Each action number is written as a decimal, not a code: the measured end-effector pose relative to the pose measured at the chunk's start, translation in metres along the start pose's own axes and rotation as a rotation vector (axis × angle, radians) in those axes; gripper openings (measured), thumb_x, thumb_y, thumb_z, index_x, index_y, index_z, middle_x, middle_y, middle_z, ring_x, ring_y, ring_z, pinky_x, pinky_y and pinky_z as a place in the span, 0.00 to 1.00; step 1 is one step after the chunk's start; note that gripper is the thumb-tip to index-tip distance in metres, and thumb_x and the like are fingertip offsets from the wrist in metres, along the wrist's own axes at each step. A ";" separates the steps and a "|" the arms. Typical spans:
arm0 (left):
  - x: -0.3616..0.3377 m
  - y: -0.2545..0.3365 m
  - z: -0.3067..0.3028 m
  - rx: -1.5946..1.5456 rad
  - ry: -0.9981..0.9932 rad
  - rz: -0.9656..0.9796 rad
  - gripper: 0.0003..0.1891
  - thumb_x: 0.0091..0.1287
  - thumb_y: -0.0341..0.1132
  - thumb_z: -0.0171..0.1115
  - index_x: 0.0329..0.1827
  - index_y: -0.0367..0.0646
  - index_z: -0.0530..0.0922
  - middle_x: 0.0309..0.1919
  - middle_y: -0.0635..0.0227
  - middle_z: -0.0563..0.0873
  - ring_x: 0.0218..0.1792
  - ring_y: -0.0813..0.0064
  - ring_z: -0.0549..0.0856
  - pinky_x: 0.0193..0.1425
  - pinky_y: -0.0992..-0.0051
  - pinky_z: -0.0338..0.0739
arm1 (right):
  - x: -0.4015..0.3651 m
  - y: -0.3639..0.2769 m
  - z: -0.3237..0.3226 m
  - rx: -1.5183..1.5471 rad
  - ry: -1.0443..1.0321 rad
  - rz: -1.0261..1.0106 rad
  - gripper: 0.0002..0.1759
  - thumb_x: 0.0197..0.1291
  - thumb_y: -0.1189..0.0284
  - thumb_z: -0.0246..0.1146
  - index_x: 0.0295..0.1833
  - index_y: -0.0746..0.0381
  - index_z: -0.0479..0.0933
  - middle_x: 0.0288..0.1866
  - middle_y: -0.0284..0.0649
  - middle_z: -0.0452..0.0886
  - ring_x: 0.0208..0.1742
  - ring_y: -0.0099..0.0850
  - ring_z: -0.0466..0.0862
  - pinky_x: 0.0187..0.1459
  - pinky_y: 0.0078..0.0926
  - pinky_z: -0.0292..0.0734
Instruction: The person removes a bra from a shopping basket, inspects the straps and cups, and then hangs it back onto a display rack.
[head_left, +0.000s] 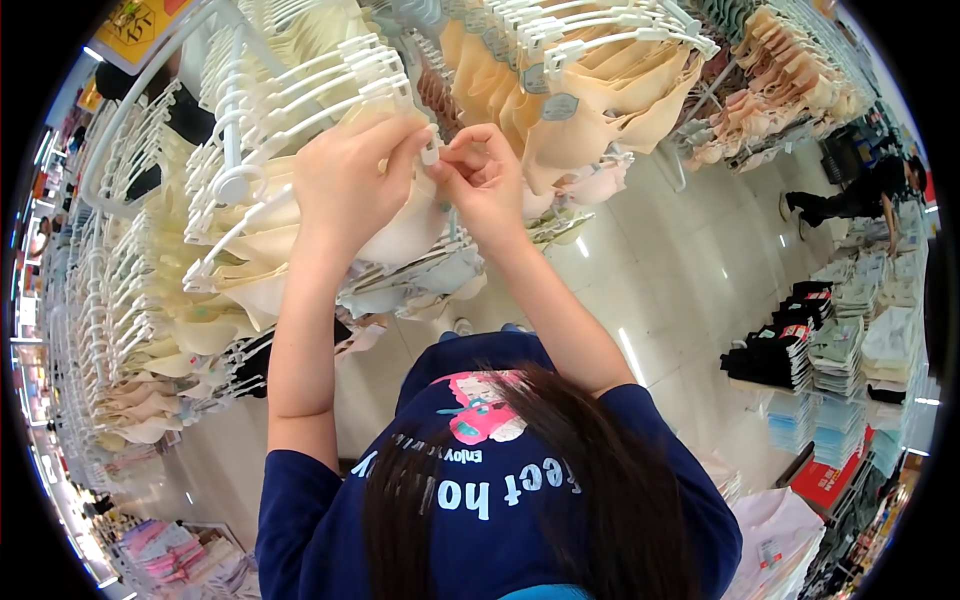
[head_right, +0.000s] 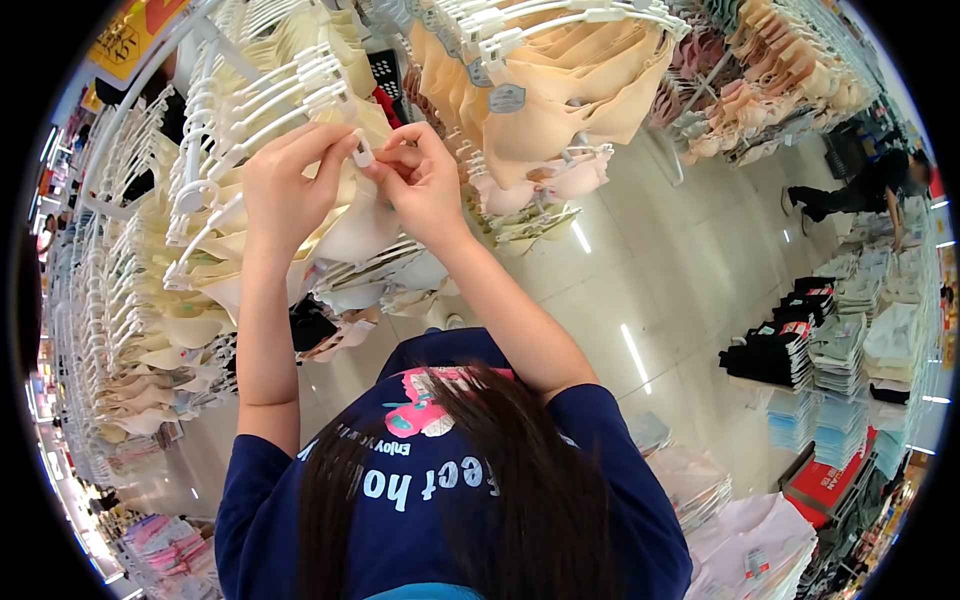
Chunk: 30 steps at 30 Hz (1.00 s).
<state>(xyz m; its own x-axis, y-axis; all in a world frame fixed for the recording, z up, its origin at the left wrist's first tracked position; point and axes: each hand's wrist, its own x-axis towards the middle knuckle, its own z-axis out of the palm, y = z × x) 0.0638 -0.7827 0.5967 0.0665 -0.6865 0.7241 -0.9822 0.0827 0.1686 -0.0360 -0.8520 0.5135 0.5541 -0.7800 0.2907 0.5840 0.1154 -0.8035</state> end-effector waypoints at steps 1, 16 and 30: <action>0.000 0.000 0.000 0.003 -0.010 -0.001 0.01 0.53 0.31 0.61 0.27 0.47 0.80 0.23 0.73 0.82 0.21 0.69 0.79 0.23 0.75 0.70 | 0.000 0.000 0.000 0.002 -0.011 0.006 0.12 0.55 0.82 0.60 0.38 0.60 0.63 0.30 0.32 0.78 0.26 0.14 0.72 0.27 0.12 0.66; -0.005 -0.002 -0.005 0.117 -0.095 0.117 0.03 0.54 0.32 0.61 0.31 0.46 0.79 0.23 0.71 0.80 0.23 0.69 0.79 0.27 0.73 0.71 | -0.005 -0.004 0.000 0.049 -0.150 0.018 0.19 0.57 0.83 0.56 0.53 0.59 0.63 0.38 0.35 0.77 0.38 0.19 0.75 0.38 0.14 0.69; -0.074 -0.029 -0.058 0.189 -0.181 0.107 0.14 0.48 0.22 0.60 0.40 0.42 0.80 0.31 0.66 0.80 0.29 0.69 0.80 0.30 0.75 0.73 | -0.003 -0.023 -0.001 -0.229 -0.214 0.028 0.12 0.56 0.81 0.58 0.48 0.65 0.71 0.38 0.33 0.78 0.40 0.18 0.76 0.44 0.17 0.70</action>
<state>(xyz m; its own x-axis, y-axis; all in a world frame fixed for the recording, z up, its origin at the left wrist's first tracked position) 0.0980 -0.6925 0.5772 -0.0554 -0.8005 0.5968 -0.9984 0.0374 -0.0425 -0.0515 -0.8528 0.5309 0.6944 -0.6284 0.3505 0.4318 -0.0257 -0.9016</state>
